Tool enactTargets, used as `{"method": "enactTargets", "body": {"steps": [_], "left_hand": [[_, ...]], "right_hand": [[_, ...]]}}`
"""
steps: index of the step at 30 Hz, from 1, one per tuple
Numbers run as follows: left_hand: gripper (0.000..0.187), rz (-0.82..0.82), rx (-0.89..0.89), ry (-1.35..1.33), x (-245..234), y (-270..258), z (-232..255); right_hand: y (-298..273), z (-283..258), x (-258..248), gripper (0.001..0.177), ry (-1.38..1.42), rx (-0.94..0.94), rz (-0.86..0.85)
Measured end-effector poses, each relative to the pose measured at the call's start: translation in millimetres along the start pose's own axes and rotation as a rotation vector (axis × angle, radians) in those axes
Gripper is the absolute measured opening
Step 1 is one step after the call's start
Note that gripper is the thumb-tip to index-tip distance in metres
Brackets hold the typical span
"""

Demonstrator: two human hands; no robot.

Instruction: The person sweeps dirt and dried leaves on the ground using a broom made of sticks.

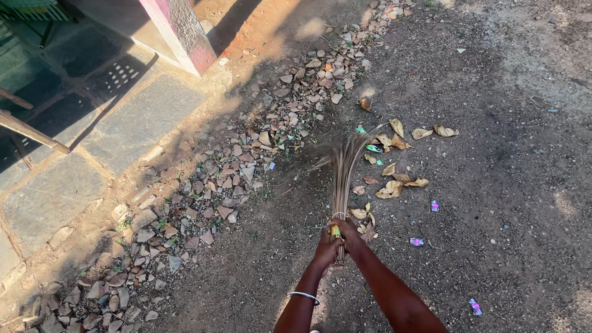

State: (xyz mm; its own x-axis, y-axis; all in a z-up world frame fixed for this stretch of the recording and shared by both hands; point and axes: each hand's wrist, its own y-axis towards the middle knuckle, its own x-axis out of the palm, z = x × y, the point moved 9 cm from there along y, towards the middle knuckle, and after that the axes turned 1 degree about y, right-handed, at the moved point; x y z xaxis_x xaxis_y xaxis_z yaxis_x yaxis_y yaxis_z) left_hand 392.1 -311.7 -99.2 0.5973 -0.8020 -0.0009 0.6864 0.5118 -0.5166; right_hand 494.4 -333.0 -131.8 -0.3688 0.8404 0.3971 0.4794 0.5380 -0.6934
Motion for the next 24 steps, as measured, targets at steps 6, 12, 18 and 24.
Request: {"method": "enactTargets", "body": {"steps": [6,12,18,24], "left_hand": [[0.092,0.016,0.049,-0.094,-45,-61,44],[0.071,0.18,-0.312,-0.196,-21,-101,-16],[0.064,-0.221,-0.262,0.033,18,-84,-54],[0.07,-0.29,-0.239,0.085,9,-77,-30]], "right_hand": [[-15,1,64,0.036,-0.115,-0.097,-0.09],[-16,82,61,0.032,-0.636,0.115,-0.436],[-64,98,-26,0.041,-0.373,0.226,-0.061],[-86,23,-34,0.053,-0.036,-0.103,0.343]]}}
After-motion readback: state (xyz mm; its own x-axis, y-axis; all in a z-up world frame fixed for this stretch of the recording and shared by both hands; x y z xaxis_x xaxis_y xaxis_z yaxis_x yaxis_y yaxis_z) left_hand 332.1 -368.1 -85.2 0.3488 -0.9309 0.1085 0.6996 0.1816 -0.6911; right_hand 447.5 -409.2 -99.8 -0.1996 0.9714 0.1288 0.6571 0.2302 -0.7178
